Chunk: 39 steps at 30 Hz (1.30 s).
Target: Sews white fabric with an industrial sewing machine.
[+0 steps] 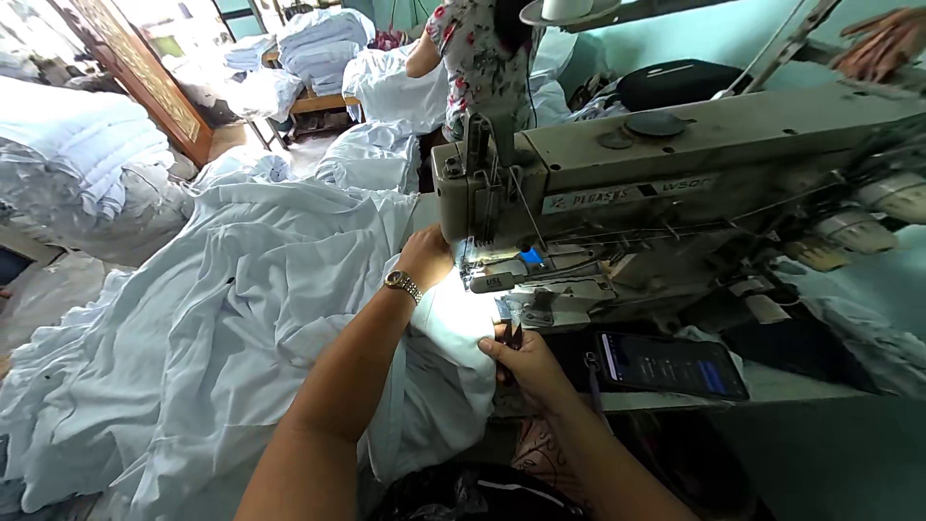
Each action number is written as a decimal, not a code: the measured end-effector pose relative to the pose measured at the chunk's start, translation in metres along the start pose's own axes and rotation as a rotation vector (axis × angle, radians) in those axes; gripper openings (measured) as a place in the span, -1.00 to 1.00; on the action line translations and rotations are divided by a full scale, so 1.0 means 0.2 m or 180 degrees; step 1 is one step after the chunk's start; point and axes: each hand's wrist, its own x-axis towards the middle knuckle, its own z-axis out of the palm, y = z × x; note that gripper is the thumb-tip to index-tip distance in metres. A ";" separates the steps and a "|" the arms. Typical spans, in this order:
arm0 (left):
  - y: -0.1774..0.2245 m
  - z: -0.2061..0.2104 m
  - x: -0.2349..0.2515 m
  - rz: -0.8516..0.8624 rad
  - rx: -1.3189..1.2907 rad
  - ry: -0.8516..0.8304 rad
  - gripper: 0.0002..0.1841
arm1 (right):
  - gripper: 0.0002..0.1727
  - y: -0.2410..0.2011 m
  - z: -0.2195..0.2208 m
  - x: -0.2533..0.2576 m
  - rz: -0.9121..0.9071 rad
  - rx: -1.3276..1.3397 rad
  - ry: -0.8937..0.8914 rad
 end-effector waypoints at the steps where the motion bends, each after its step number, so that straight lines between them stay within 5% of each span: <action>1: 0.00 0.00 0.00 -0.0021 0.0021 -0.0027 -0.76 | -0.92 0.00 0.00 0.00 0.0010 0.0003 0.0009; 28: 0.01 -0.04 0.03 0.0085 0.0020 -0.0086 -0.76 | -0.88 -0.02 0.00 0.00 0.0027 -0.0260 -0.0091; 33: -0.07 -0.02 0.02 0.0259 -0.0222 0.0370 -0.67 | -0.85 0.01 0.01 -0.04 0.0103 -0.0256 0.0001; 37: -0.05 -0.05 -0.27 0.0219 -0.0003 0.0986 -0.66 | -0.78 0.04 0.01 -0.11 0.0053 -0.0344 0.0029; 39: -0.01 -0.05 -0.47 0.0385 0.0193 0.0868 -0.71 | -0.78 0.04 0.01 -0.14 0.0115 -0.0332 -0.0006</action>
